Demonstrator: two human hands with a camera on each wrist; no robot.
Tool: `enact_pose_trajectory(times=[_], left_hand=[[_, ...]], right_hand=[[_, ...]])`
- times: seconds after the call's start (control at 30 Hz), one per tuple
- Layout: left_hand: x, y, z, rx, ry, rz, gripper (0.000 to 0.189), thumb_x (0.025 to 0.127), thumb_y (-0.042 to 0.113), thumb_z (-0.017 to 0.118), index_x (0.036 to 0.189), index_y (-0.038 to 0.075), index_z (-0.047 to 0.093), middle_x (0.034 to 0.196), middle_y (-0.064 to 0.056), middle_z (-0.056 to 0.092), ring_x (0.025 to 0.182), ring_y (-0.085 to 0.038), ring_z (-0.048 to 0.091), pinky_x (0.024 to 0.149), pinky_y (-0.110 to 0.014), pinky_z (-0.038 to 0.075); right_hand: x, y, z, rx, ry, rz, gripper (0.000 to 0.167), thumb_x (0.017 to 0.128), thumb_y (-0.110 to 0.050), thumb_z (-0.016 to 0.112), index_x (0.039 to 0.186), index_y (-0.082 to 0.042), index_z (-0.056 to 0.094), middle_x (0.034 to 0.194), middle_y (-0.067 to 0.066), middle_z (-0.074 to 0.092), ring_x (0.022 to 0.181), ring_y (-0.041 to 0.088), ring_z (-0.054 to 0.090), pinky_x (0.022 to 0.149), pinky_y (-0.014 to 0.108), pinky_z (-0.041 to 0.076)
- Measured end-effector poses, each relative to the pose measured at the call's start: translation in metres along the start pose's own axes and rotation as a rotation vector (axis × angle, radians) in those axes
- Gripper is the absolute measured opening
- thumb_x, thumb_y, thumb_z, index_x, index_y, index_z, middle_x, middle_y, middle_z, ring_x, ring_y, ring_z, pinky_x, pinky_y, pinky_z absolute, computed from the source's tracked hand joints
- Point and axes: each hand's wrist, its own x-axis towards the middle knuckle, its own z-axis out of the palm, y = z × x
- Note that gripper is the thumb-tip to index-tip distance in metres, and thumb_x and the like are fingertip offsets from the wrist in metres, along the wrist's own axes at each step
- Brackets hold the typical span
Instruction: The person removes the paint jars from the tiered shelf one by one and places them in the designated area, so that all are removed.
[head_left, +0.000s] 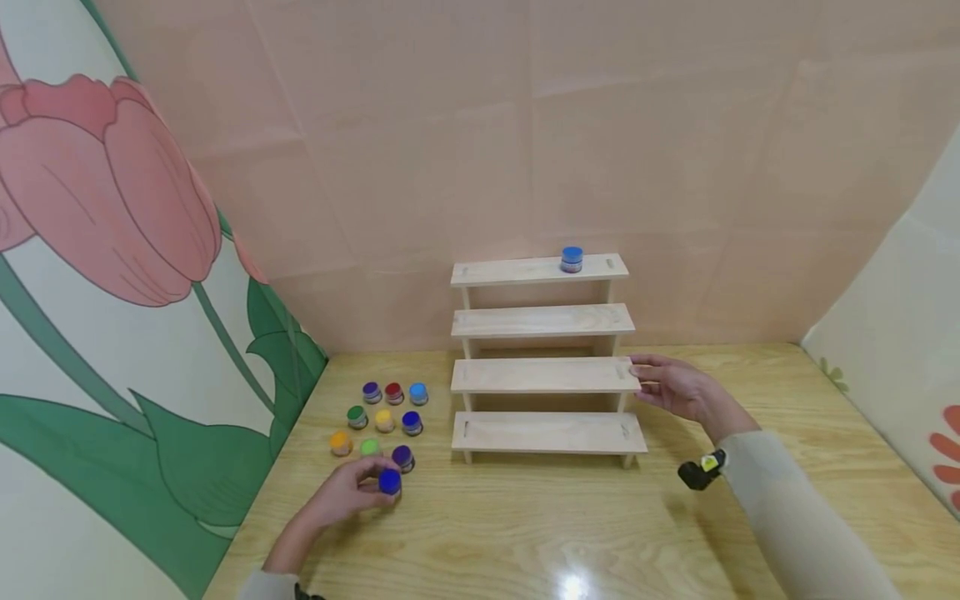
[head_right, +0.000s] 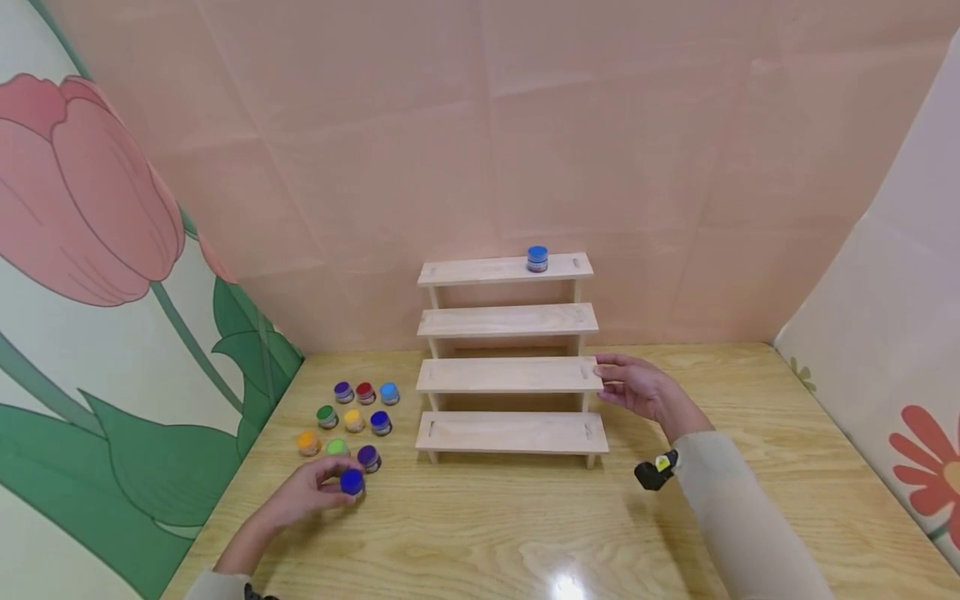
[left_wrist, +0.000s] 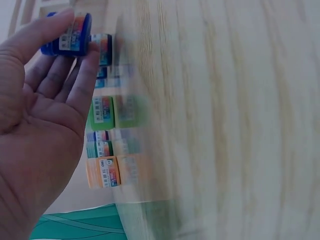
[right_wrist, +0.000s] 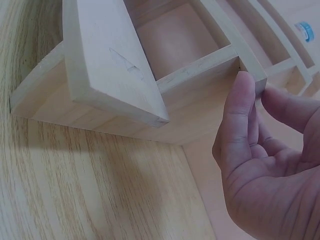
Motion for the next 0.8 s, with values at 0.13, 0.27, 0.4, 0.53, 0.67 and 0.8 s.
enact_pose_trajectory(times=[0.13,0.27,0.4,0.53,0.67,0.8], left_hand=[[-0.0009,-0.0022,0.0001,0.004,-0.010,0.003,0.042,0.085,0.018,0.083,0.123,0.012,0.067,0.127,-0.006,0.065,0.120,-0.031,0.062,0.102,-0.052,0.051],[-0.0014,-0.0053,0.0006,0.013,-0.018,-0.004,0.045,0.083,0.019,0.084,0.124,0.012,0.067,0.124,-0.004,0.066,0.116,-0.029,0.064,0.101,-0.051,0.052],[-0.0012,-0.0087,0.0012,0.008,-0.032,-0.006,0.047,0.082,0.019,0.085,0.125,0.012,0.066,0.120,-0.003,0.068,0.113,-0.025,0.065,0.100,-0.048,0.053],[-0.0012,-0.0098,0.0013,-0.007,-0.034,-0.001,0.046,0.082,0.017,0.085,0.124,0.012,0.066,0.119,-0.004,0.068,0.112,-0.024,0.066,0.098,-0.045,0.054],[-0.0006,-0.0098,0.0017,0.002,-0.034,-0.006,0.047,0.081,0.013,0.085,0.124,0.010,0.066,0.121,-0.006,0.066,0.111,-0.025,0.066,0.096,-0.044,0.055],[0.0004,-0.0099,0.0029,0.021,-0.039,-0.019,0.047,0.081,0.013,0.086,0.124,0.011,0.066,0.123,-0.006,0.065,0.112,-0.025,0.065,0.097,-0.046,0.055]], right_hand=[[0.0000,-0.0001,0.0001,0.006,0.006,0.002,0.057,0.101,-0.017,0.064,0.150,-0.009,0.036,0.100,-0.001,0.070,0.083,0.012,0.064,0.085,0.027,0.060],[0.0001,0.0002,-0.0005,0.013,0.005,0.002,0.056,0.101,-0.016,0.063,0.149,-0.008,0.036,0.100,-0.001,0.070,0.083,0.012,0.064,0.085,0.028,0.060],[-0.0011,0.0006,-0.0002,0.021,-0.002,-0.005,0.048,0.101,-0.015,0.064,0.143,-0.011,0.041,0.099,0.000,0.070,0.081,0.012,0.064,0.085,0.028,0.060],[-0.0021,0.0010,0.0002,0.030,-0.002,-0.007,0.037,0.101,-0.015,0.064,0.134,-0.014,0.047,0.098,0.000,0.070,0.081,0.012,0.064,0.085,0.029,0.060],[-0.0013,0.0012,-0.0002,0.033,-0.003,-0.009,0.036,0.101,-0.014,0.063,0.133,-0.015,0.047,0.098,0.000,0.070,0.081,0.012,0.064,0.082,0.027,0.061],[-0.0003,0.0003,-0.0007,0.035,-0.008,-0.011,0.034,0.102,-0.014,0.062,0.132,-0.014,0.047,0.097,0.000,0.069,0.080,0.012,0.064,0.081,0.027,0.061]])
